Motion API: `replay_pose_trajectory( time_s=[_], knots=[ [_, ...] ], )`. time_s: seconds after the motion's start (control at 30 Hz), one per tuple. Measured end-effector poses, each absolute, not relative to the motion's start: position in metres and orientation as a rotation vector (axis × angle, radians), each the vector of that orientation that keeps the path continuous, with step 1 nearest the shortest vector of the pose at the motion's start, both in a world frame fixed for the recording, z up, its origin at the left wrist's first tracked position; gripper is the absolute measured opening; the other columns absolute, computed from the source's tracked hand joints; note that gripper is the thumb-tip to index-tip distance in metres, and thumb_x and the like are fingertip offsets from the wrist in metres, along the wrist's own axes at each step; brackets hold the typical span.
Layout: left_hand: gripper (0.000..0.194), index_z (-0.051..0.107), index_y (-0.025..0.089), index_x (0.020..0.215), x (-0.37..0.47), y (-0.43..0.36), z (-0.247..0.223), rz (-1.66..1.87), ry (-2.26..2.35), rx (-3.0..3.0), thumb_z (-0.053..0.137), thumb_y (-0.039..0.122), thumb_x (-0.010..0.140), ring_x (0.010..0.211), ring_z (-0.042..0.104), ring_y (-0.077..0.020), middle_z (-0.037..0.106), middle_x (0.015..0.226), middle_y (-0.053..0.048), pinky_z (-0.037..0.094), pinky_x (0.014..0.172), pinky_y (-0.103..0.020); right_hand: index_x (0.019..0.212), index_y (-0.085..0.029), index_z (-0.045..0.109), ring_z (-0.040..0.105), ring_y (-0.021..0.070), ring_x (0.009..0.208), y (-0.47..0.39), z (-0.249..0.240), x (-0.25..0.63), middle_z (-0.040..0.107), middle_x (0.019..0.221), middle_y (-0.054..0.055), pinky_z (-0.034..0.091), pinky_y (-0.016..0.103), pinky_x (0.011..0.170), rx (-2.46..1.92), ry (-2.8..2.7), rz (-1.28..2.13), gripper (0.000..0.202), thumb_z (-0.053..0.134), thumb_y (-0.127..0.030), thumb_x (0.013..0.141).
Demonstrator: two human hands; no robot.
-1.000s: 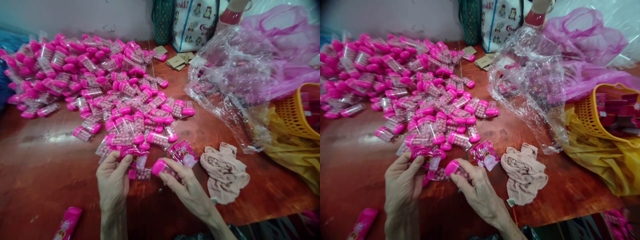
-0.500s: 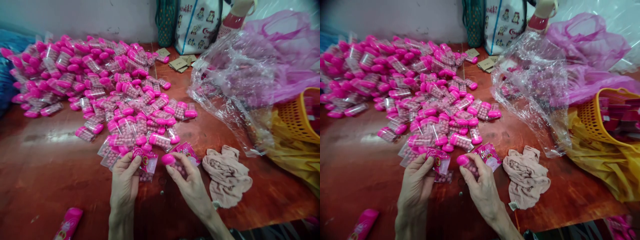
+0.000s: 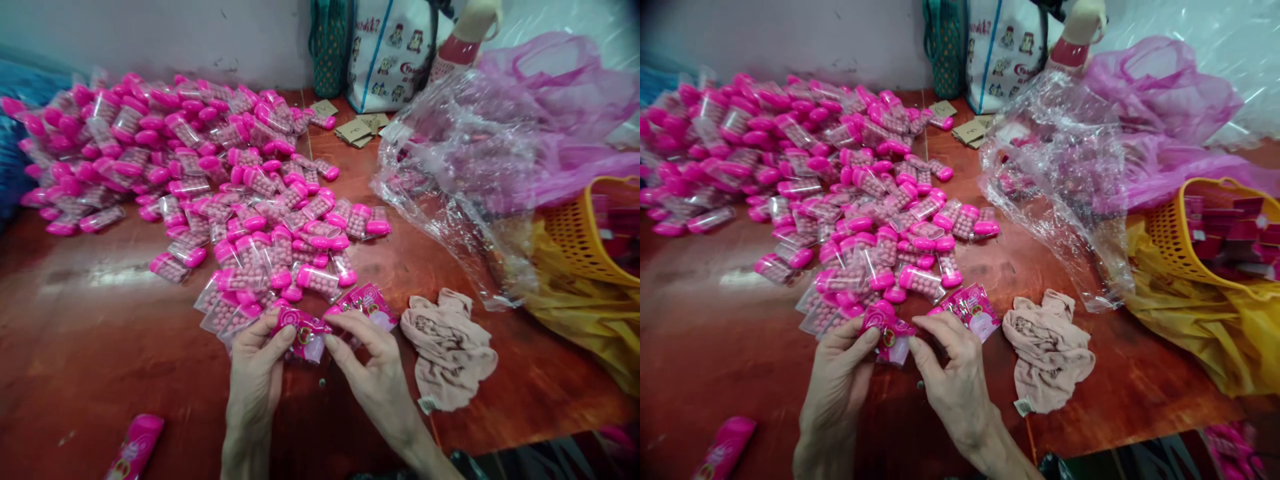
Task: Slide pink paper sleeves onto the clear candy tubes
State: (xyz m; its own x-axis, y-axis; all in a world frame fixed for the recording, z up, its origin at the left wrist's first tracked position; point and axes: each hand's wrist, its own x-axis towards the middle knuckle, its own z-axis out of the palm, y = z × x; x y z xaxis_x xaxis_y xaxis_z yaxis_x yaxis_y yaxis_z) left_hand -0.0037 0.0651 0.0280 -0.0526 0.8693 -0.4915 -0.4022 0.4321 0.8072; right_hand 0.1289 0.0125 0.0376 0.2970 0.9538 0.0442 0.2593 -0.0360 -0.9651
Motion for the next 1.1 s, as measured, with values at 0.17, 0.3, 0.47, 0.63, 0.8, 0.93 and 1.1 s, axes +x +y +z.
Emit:
replay_pose_trajectory(
  time_s=[0.17,0.3,0.47,0.63,0.8,0.93,1.1],
  knots=[
    [0.014,0.073,0.016,0.063,0.001,0.057,0.025,1.025,1.14,0.575,0.081,0.018,0.051,0.059,0.06,-0.0111,0.068,0.065,-0.001,0.049,0.06,-0.02,0.094,-0.018,0.067,0.063,0.0154,0.084,0.012,0.034,0.127,0.069,0.089,0.004,0.049,0.024,0.075,-1.518,-1.104,0.825,0.024,0.059,-0.004,0.076],
    [0.024,0.075,0.016,0.075,-0.004,0.057,0.027,0.924,1.015,0.657,0.077,0.032,0.058,0.064,0.063,-0.019,0.068,0.064,-0.005,0.05,0.063,-0.027,0.097,-0.016,0.066,0.061,0.0175,0.076,0.009,0.028,0.122,0.068,0.083,0.006,0.049,0.029,0.07,-1.518,-1.265,0.646,0.026,0.054,-0.001,0.078],
    [0.011,0.075,0.015,0.074,-0.01,0.055,0.029,0.864,1.097,0.699,0.071,0.021,0.067,0.064,0.062,-0.0158,0.07,0.069,-0.005,0.048,0.06,-0.022,0.097,-0.011,0.063,0.054,0.0185,0.062,-0.002,0.012,0.108,0.063,0.067,0.008,0.045,0.032,0.057,-1.444,-1.517,0.427,0.024,0.048,0.0,0.081],
    [0.01,0.074,0.016,0.067,-0.012,0.04,0.025,0.992,1.266,0.496,0.076,0.02,0.059,0.058,0.061,-0.0129,0.068,0.061,-0.001,0.05,0.057,-0.02,0.11,-0.009,0.055,0.054,0.0196,0.066,-0.009,0.008,0.104,0.06,0.072,0.009,0.047,0.034,0.059,-1.425,-1.616,0.387,0.033,0.037,0.0,0.084],
    [0.017,0.072,0.017,0.063,-0.031,0.043,0.023,1.264,1.518,0.332,0.081,0.021,0.049,0.051,0.057,-0.0063,0.068,0.058,0.004,0.049,0.054,-0.014,0.118,-0.013,0.051,0.054,0.0215,0.078,-0.007,0.009,0.131,0.059,0.083,0.01,0.048,0.037,0.071,-1.69,-1.453,0.261,0.034,0.038,-0.004,0.087],
    [0.019,0.071,0.015,0.061,-0.036,0.051,0.026,1.249,1.472,0.39,0.082,0.022,0.047,0.054,0.059,-0.0094,0.07,0.06,0.001,0.052,0.058,-0.02,0.109,-0.013,0.057,0.05,0.0271,0.086,-0.002,0.004,0.136,0.057,0.091,0.011,0.044,0.046,0.078,-2.003,-1.473,0.283,0.028,0.058,-0.022,0.082],
    [0.013,0.07,0.016,0.062,-0.005,0.062,0.029,1.339,1.349,0.365,0.079,0.024,0.056,0.054,0.059,-0.01,0.069,0.059,0.002,0.051,0.056,-0.021,0.089,-0.017,0.057,0.05,0.0269,0.087,-0.002,0.001,0.123,0.056,0.09,0.009,0.045,0.044,0.076,-2.081,-1.49,0.511,0.007,0.056,-0.018,0.082]
  ],
)
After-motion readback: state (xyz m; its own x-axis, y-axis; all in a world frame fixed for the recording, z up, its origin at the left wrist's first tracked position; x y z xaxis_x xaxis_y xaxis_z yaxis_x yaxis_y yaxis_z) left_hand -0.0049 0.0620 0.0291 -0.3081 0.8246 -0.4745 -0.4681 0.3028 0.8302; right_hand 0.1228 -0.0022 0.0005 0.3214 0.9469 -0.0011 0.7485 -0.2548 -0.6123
